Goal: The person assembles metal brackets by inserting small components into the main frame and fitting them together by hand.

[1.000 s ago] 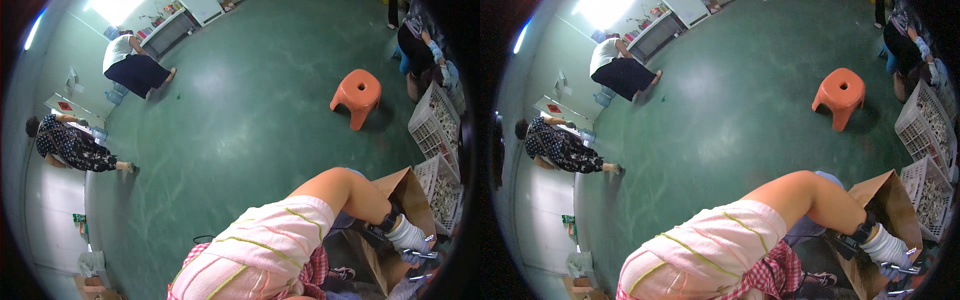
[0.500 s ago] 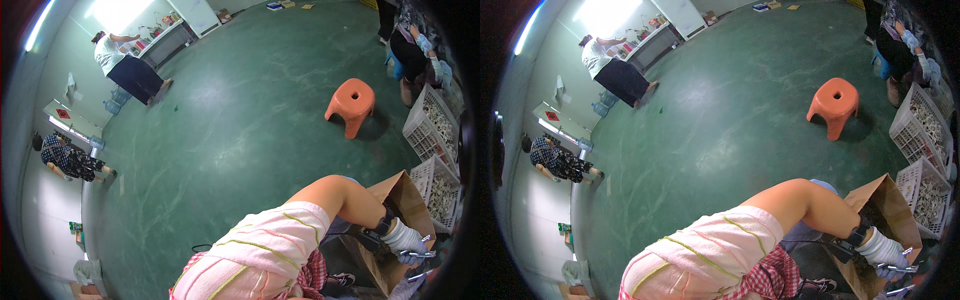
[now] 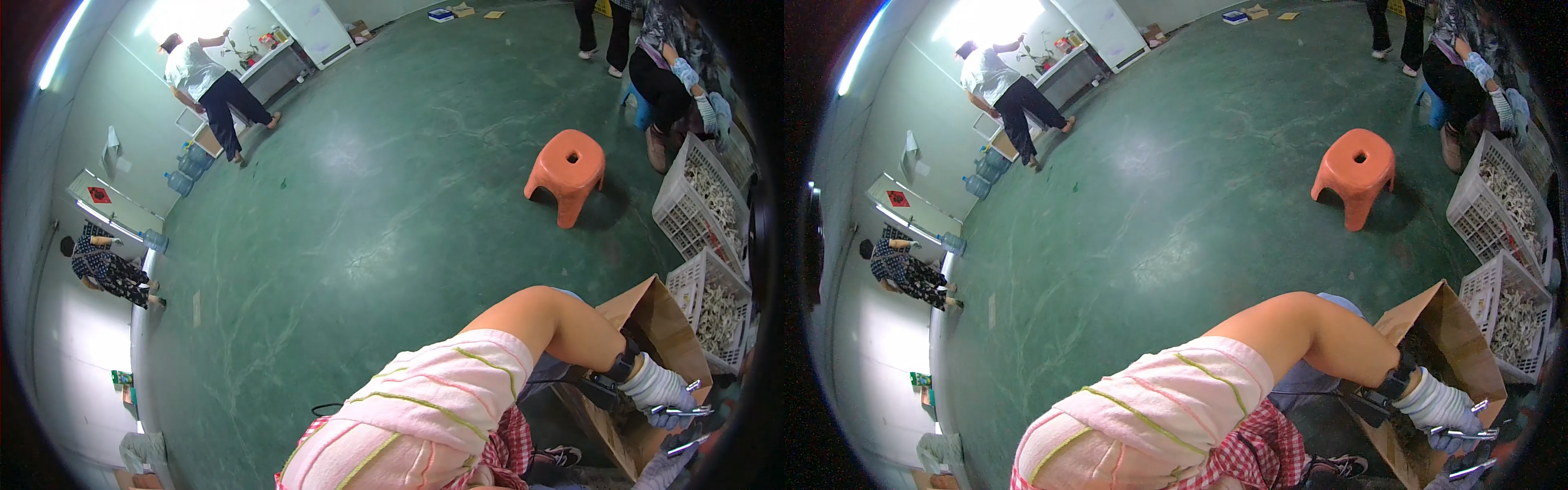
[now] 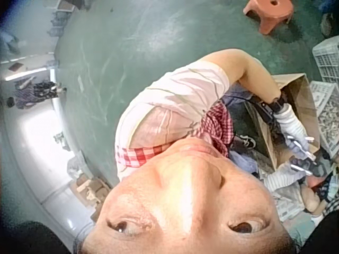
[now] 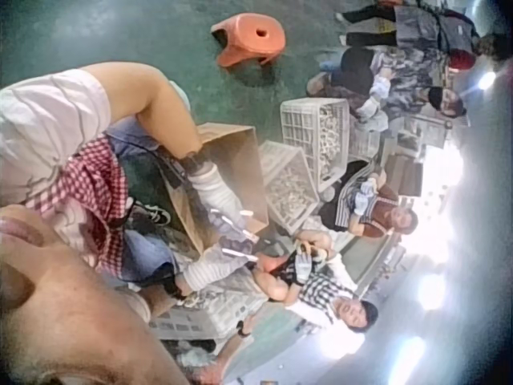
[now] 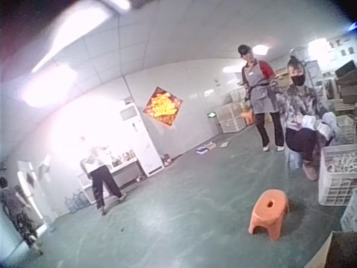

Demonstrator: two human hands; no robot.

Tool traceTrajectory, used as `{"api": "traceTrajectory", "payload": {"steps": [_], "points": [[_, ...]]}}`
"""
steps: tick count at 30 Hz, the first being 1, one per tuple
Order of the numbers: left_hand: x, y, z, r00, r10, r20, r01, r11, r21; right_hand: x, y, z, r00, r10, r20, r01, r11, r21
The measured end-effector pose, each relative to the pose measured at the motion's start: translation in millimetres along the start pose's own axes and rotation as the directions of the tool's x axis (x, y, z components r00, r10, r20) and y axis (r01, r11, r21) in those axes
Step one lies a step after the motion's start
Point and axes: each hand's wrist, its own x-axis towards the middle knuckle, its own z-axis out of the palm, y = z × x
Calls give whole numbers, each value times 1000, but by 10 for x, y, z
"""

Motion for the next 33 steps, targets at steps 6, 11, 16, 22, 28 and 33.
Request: {"api": "traceTrajectory", "payload": {"steps": [6,11,16,22,28,33], "points": [[12,-16,10,1000,-8,16,8,1000,-6,-50,89,81,999,37,-7,-36,993,113],[43,-53,-3,999,6,39,-4,999,-38,-50,106,61,1000,7,14,-7,1000,-30],[90,-89,-33,999,-5,44,6,1000,-30,55,163,13,963,-264,61,236,711,-662],[59,-66,-6,999,-20,50,21,1000,-7,221,224,-67,732,-669,-126,283,468,-838],[59,-75,17,998,-42,45,44,998,-42,235,239,-72,616,-776,-137,260,364,-894],[61,-71,13,997,-38,68,41,998,-49,232,228,-70,506,-852,-131,223,276,-935]]}}
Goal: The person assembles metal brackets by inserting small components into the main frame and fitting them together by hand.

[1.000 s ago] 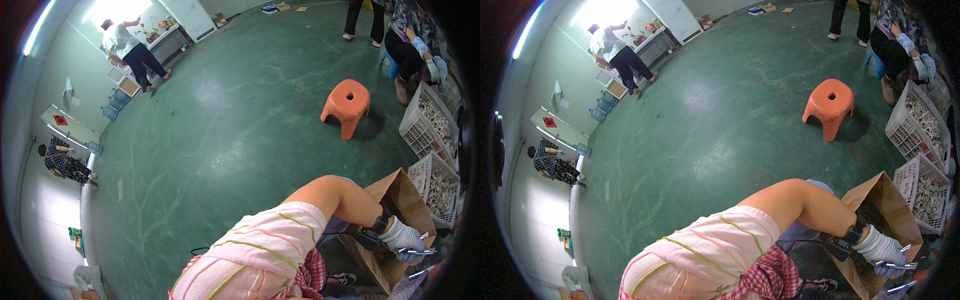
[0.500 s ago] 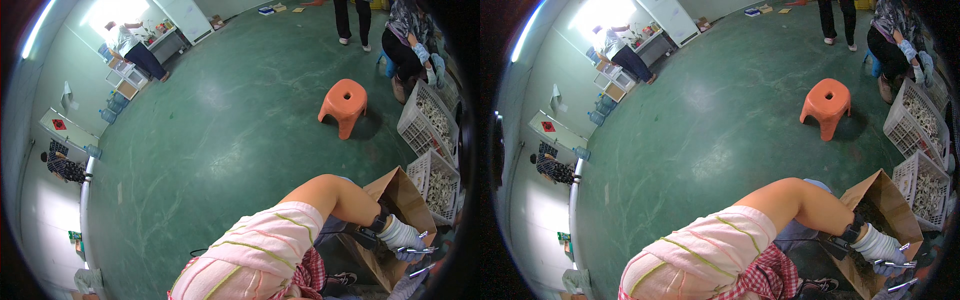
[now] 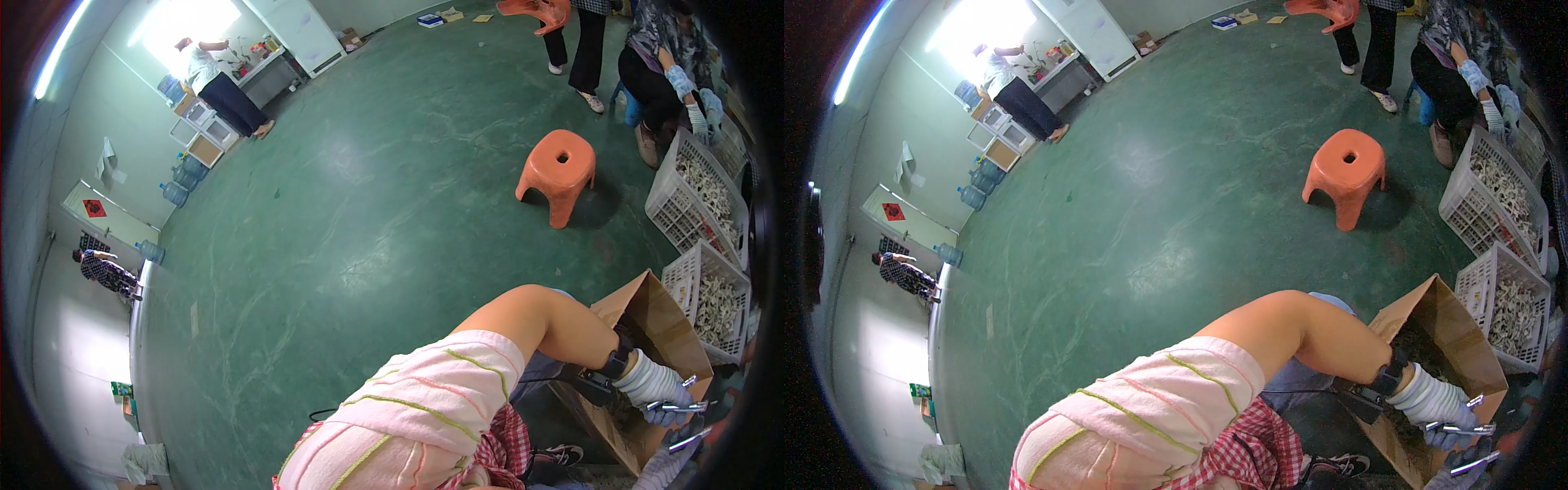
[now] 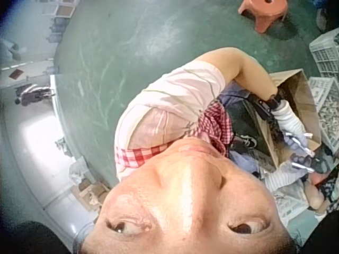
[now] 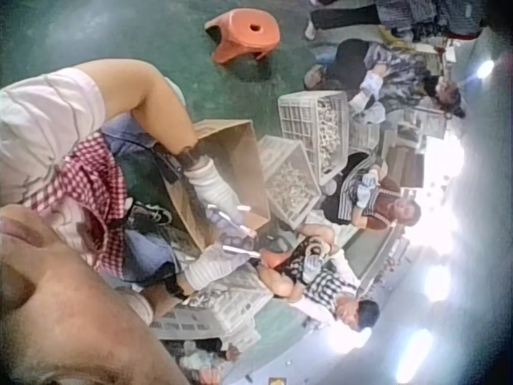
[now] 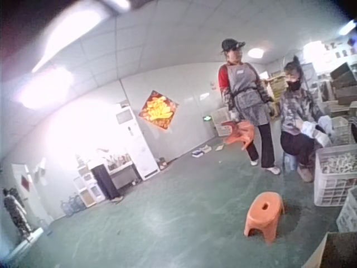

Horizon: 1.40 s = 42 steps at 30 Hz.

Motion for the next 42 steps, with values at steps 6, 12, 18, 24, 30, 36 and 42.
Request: {"api": "traceTrajectory", "payload": {"steps": [6,12,18,24,30,36,42], "points": [[-111,38,-24,999,22,-46,-21,1000,23,451,168,-426,937,-179,299,230,962,-146],[-208,177,161,1000,18,-16,-19,1000,-22,477,90,-638,783,-84,617,99,995,9],[-122,105,-81,999,36,31,-40,990,139,81,7,-322,892,-196,407,195,980,46],[-139,234,-120,997,73,-37,-57,943,326,-193,-294,-224,746,-483,458,615,763,-198],[-58,197,-56,996,71,-48,-51,941,334,-248,-324,-344,690,-462,557,681,676,-283],[-94,205,-116,996,88,-30,-66,893,444,-229,-366,-289,586,-401,704,775,530,-343],[-126,245,-40,998,53,-19,-36,859,510,-199,-356,-293,505,-474,721,838,469,-279]]}}
